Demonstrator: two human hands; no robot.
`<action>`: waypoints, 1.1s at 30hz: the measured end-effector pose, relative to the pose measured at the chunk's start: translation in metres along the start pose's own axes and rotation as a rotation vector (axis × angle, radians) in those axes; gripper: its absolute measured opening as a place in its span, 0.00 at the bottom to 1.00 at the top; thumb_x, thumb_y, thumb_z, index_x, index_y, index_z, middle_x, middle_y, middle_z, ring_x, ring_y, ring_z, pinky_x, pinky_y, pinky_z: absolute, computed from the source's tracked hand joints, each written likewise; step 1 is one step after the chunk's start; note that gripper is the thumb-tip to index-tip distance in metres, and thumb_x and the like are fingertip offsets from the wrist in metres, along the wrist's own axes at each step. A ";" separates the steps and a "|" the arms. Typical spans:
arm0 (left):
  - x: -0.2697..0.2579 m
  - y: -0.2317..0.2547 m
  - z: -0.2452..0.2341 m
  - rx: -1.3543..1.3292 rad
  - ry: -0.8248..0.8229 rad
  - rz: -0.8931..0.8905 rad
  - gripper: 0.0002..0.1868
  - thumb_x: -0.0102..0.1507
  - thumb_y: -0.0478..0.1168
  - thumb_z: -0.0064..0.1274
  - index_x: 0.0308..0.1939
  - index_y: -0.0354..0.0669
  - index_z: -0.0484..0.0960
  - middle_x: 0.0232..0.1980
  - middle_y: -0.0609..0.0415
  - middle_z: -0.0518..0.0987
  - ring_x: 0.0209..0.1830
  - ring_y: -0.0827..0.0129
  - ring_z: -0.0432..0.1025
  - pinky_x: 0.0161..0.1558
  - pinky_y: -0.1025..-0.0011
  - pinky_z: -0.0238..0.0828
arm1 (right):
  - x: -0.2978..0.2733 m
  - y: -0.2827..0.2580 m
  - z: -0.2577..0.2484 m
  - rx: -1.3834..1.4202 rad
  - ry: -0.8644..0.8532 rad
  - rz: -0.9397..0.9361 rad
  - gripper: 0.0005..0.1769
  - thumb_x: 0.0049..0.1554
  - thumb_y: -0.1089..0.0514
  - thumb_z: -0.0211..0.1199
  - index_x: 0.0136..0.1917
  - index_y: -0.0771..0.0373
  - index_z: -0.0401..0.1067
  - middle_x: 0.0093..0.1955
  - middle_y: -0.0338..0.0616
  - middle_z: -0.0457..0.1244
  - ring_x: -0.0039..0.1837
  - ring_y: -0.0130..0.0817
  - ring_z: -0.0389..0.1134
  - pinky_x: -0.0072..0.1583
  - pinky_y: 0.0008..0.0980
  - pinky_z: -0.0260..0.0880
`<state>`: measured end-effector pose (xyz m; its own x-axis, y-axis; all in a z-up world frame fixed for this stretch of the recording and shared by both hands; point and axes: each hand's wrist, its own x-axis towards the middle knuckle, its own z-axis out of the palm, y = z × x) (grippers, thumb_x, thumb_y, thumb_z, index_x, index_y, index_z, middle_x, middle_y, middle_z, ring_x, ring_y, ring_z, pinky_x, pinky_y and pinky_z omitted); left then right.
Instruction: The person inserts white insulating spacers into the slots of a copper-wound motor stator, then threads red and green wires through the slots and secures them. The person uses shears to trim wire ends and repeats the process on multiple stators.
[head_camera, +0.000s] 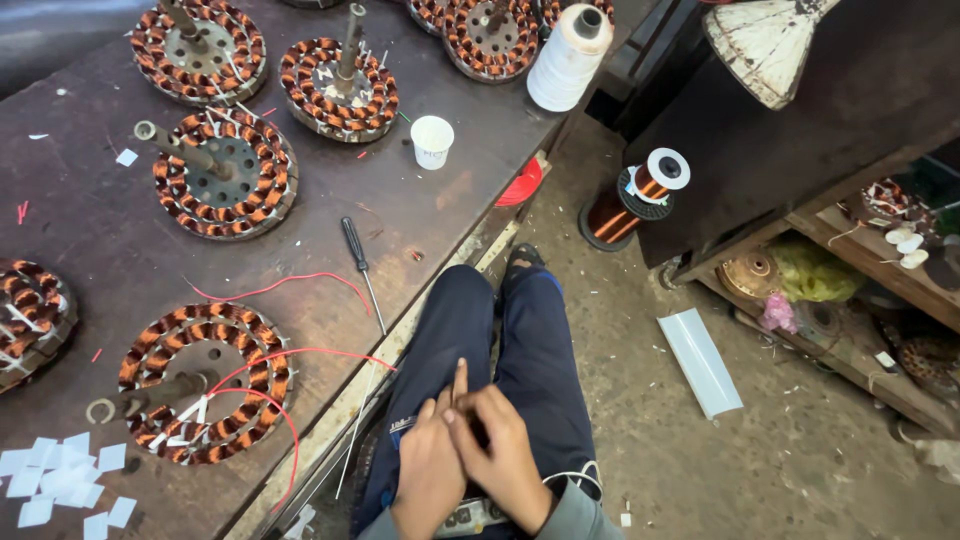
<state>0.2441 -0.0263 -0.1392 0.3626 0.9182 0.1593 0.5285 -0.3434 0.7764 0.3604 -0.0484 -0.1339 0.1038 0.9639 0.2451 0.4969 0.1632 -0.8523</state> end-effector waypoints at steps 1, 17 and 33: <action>0.000 -0.001 -0.001 -0.040 -0.004 0.008 0.40 0.59 0.32 0.43 0.76 0.31 0.53 0.51 0.39 0.78 0.43 0.44 0.71 0.40 0.57 0.71 | -0.001 -0.001 0.000 -0.027 -0.015 -0.031 0.07 0.53 0.65 0.70 0.43 0.67 0.73 0.39 0.49 0.63 0.41 0.40 0.66 0.43 0.32 0.65; 0.010 -0.019 0.019 -0.159 0.174 -0.090 0.32 0.63 0.34 0.45 0.74 0.40 0.65 0.50 0.46 0.83 0.47 0.51 0.79 0.45 0.60 0.76 | -0.006 0.005 0.006 0.093 0.081 0.018 0.11 0.55 0.64 0.70 0.48 0.68 0.71 0.43 0.44 0.65 0.42 0.30 0.67 0.45 0.27 0.68; 0.035 -0.034 0.040 0.008 0.086 -0.356 0.31 0.60 0.46 0.57 0.68 0.48 0.71 0.43 0.50 0.84 0.39 0.49 0.79 0.38 0.56 0.73 | -0.002 0.023 0.010 0.151 0.099 0.058 0.08 0.59 0.64 0.64 0.49 0.68 0.68 0.42 0.45 0.62 0.42 0.30 0.64 0.46 0.29 0.66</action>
<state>0.2697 0.0100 -0.1840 0.0894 0.9936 -0.0696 0.6160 -0.0002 0.7878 0.3635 -0.0441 -0.1585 0.2165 0.9484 0.2318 0.3531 0.1453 -0.9242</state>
